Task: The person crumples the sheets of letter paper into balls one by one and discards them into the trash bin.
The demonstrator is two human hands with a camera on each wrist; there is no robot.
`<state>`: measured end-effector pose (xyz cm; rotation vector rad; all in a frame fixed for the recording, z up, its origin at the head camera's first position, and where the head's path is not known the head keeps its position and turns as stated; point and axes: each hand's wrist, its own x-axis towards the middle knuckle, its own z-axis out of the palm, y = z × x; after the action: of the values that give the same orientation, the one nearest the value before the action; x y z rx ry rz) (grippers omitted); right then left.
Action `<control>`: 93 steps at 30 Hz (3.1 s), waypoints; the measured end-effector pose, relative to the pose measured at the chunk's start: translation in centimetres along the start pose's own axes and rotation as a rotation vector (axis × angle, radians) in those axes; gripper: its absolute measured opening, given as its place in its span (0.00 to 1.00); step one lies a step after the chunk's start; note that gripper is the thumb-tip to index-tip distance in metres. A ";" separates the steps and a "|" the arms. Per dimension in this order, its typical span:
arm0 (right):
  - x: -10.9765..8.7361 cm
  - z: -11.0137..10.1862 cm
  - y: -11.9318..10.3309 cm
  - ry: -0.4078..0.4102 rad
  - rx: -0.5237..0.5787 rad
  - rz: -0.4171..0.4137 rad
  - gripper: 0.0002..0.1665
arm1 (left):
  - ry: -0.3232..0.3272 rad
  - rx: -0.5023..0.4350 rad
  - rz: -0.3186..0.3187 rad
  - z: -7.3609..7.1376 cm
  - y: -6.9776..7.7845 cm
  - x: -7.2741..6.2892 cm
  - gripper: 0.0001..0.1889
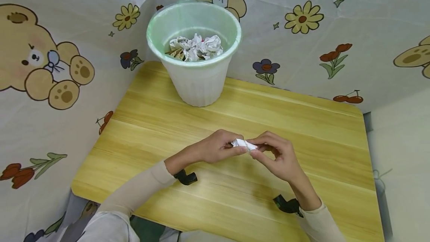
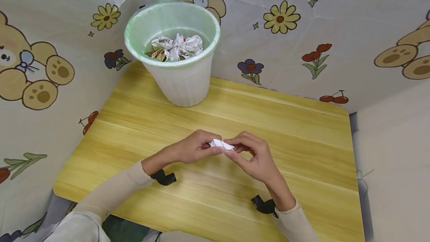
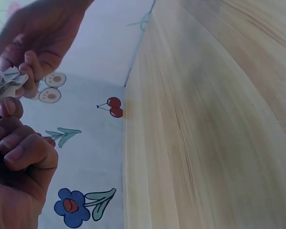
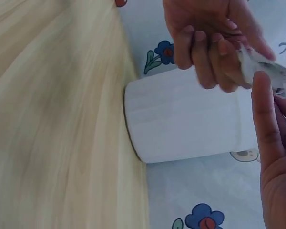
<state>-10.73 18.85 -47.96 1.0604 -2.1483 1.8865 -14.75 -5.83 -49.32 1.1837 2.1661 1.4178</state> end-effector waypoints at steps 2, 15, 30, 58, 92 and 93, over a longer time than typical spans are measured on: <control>0.0 0.1 0.0 -0.006 0.047 0.040 0.17 | 0.006 0.050 0.024 0.1 0.1 0.1 0.11; 0.2 1.2 0.3 0.044 0.095 -0.048 0.11 | 0.041 0.036 0.081 0.2 0.3 0.0 0.09; 2.1 -0.3 0.4 -0.176 0.079 0.093 0.16 | 0.145 -0.041 0.133 0.4 -0.2 -1.0 0.09; 25.5 -5.0 1.0 -0.076 -0.434 0.406 0.43 | 0.151 -0.017 0.056 0.3 -0.4 -2.2 0.10; 25.4 -5.2 1.6 -0.094 -0.435 0.441 0.49 | 0.269 1.006 -0.333 -27.8 7.7 4.5 0.28; 25.4 -5.2 1.6 -0.093 -0.435 0.442 0.49 | 0.249 1.018 -0.351 -28.0 7.5 4.6 0.28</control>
<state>-32.71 12.58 -35.52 0.6344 -2.8508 1.3989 -31.61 -18.36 -28.74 0.7865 3.1976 0.2638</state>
